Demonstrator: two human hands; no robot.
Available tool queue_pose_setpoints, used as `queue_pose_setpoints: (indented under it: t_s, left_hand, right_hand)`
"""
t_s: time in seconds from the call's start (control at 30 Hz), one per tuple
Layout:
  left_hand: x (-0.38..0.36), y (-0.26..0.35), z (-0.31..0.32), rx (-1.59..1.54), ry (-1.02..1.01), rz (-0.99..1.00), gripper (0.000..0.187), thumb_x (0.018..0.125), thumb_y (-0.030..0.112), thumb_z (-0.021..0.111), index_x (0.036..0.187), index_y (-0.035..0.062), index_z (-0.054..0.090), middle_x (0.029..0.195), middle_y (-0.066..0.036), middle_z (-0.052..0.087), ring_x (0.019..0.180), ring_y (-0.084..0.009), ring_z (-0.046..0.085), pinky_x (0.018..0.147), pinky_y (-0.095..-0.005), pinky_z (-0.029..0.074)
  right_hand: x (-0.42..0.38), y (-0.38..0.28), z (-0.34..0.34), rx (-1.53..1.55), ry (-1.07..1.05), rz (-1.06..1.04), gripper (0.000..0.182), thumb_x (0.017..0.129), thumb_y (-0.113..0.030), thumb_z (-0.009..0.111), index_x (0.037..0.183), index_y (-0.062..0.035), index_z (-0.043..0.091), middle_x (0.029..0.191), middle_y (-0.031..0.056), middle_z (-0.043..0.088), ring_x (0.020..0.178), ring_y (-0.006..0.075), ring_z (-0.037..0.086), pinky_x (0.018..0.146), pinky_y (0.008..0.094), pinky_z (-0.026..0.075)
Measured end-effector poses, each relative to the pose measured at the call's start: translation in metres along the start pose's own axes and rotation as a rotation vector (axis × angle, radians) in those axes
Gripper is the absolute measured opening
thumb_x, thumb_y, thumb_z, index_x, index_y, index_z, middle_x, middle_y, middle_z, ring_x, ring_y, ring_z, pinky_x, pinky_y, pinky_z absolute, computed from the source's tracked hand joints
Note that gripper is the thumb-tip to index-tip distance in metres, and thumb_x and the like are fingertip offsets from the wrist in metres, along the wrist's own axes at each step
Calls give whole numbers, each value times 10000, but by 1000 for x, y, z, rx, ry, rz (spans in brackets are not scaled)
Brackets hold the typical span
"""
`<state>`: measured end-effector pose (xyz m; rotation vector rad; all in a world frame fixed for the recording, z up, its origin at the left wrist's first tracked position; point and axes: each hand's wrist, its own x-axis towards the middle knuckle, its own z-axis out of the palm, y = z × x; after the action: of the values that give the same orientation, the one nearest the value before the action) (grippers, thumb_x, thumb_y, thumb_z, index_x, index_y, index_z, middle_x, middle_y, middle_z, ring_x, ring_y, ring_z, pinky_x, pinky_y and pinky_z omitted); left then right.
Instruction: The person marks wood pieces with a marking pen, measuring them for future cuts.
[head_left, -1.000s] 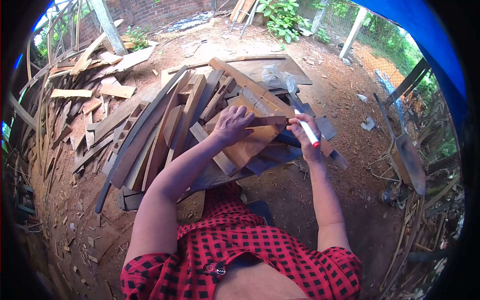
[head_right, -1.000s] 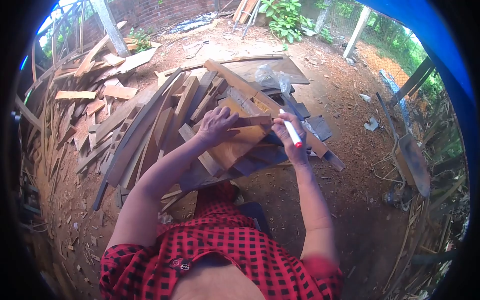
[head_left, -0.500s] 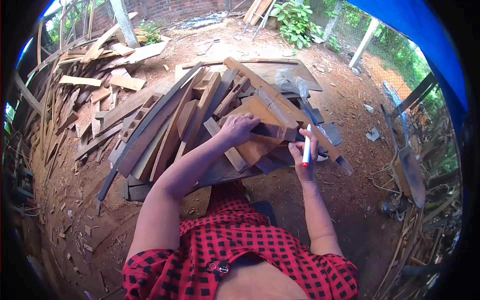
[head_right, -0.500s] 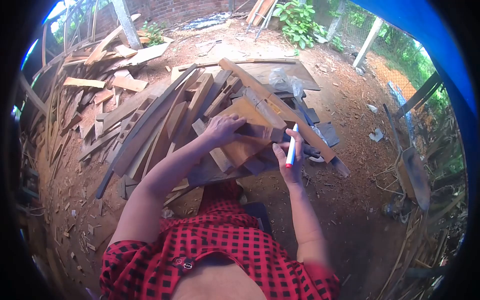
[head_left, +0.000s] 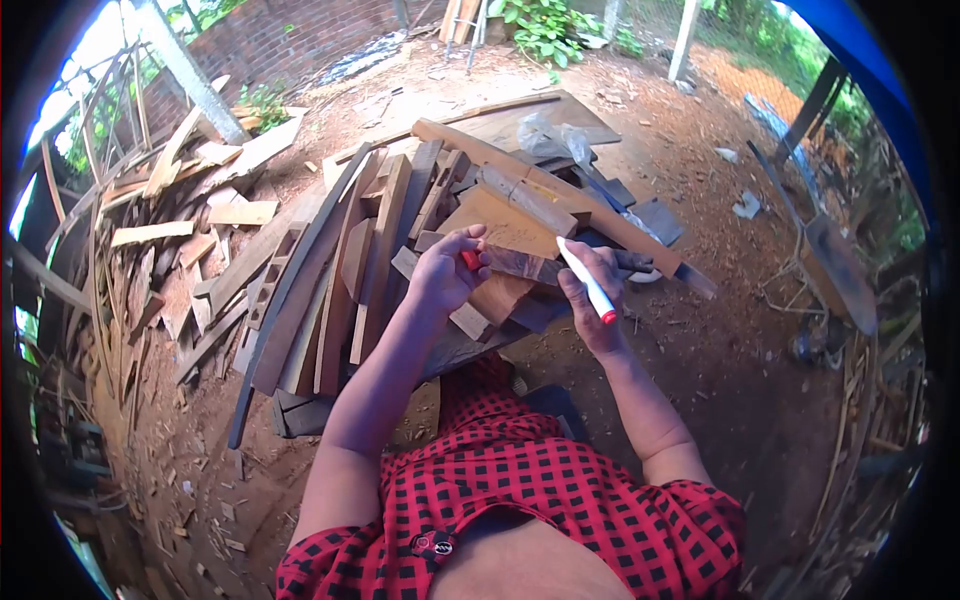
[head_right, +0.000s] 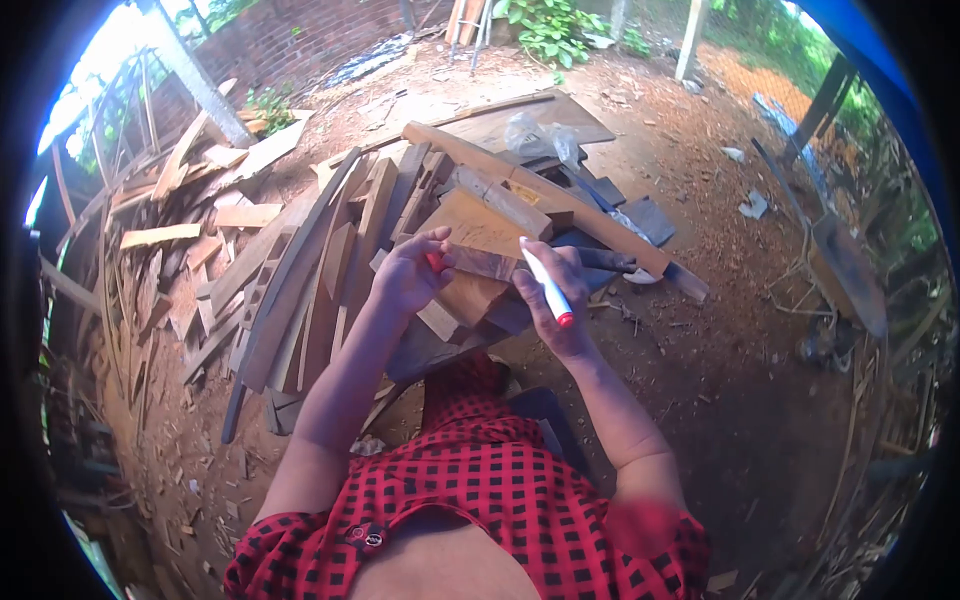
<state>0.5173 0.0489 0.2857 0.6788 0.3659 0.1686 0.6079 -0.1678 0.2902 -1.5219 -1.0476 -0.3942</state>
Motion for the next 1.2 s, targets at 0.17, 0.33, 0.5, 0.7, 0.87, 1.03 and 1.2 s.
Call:
queue_pose_setpoints:
  t_s: [0.17, 0.33, 0.5, 0.7, 0.87, 1.03, 1.2]
  left_hand:
    - [-19, -27, 30, -255, 125, 62, 281, 965, 102, 424, 1191, -63, 444, 1087, -212, 541, 1086, -364, 560, 962, -489, 485]
    - [-27, -35, 39, -366, 95, 30, 267, 986, 143, 402, 1178, -37, 448, 1050, -200, 568, 1038, -366, 590, 920, -500, 509]
    - [-27, -38, 37, -435, 92, 19, 272, 997, 156, 370, 1174, -37, 445, 1051, -192, 569, 1045, -356, 589, 934, -493, 500]
    - [-32, -51, 40, -244, -8, 123, 326, 1011, 191, 317, 1235, -21, 420, 1152, -191, 539, 1137, -338, 534, 991, -460, 449]
    - [-49, -49, 41, 231, -24, 257, 290, 1011, 233, 373, 1159, 21, 505, 856, -80, 582, 761, -151, 571, 662, -243, 462]
    - [-58, -53, 34, 552, -14, 354, 269, 1013, 248, 387, 1036, 34, 548, 615, 19, 469, 477, -39, 398, 437, -188, 307]
    - [-77, -65, 46, 573, -40, 512, 281, 1015, 299, 415, 955, 43, 514, 605, 21, 435, 485, -52, 379, 453, -193, 323]
  right_hand:
    - [-14, -29, 12, 377, 14, 264, 223, 906, -196, 621, 1015, -12, 556, 866, 40, 547, 736, 109, 536, 676, 252, 447]
    - [-19, -36, 20, 471, -79, 293, 178, 872, -131, 648, 968, -25, 543, 855, 22, 559, 727, 83, 531, 664, 237, 447]
    - [-13, -34, 23, 365, -79, 159, 136, 835, -61, 673, 917, -26, 569, 845, 49, 638, 743, 104, 615, 681, 246, 492]
    - [-19, -30, 30, 428, -81, 264, 148, 824, -91, 689, 910, -22, 589, 841, 52, 631, 760, 104, 593, 697, 259, 483]
    - [-17, -29, 21, 368, -116, 233, 159, 809, -64, 697, 920, -18, 592, 835, 61, 641, 763, 113, 614, 694, 260, 495]
    - [-20, -31, 21, 340, -119, 108, 159, 798, -42, 695, 909, -17, 584, 840, 82, 647, 741, 131, 624, 662, 273, 509]
    - [-39, -32, 31, 579, 9, 294, 151, 797, -55, 710, 873, -22, 583, 750, 38, 624, 609, 69, 575, 529, 226, 468]
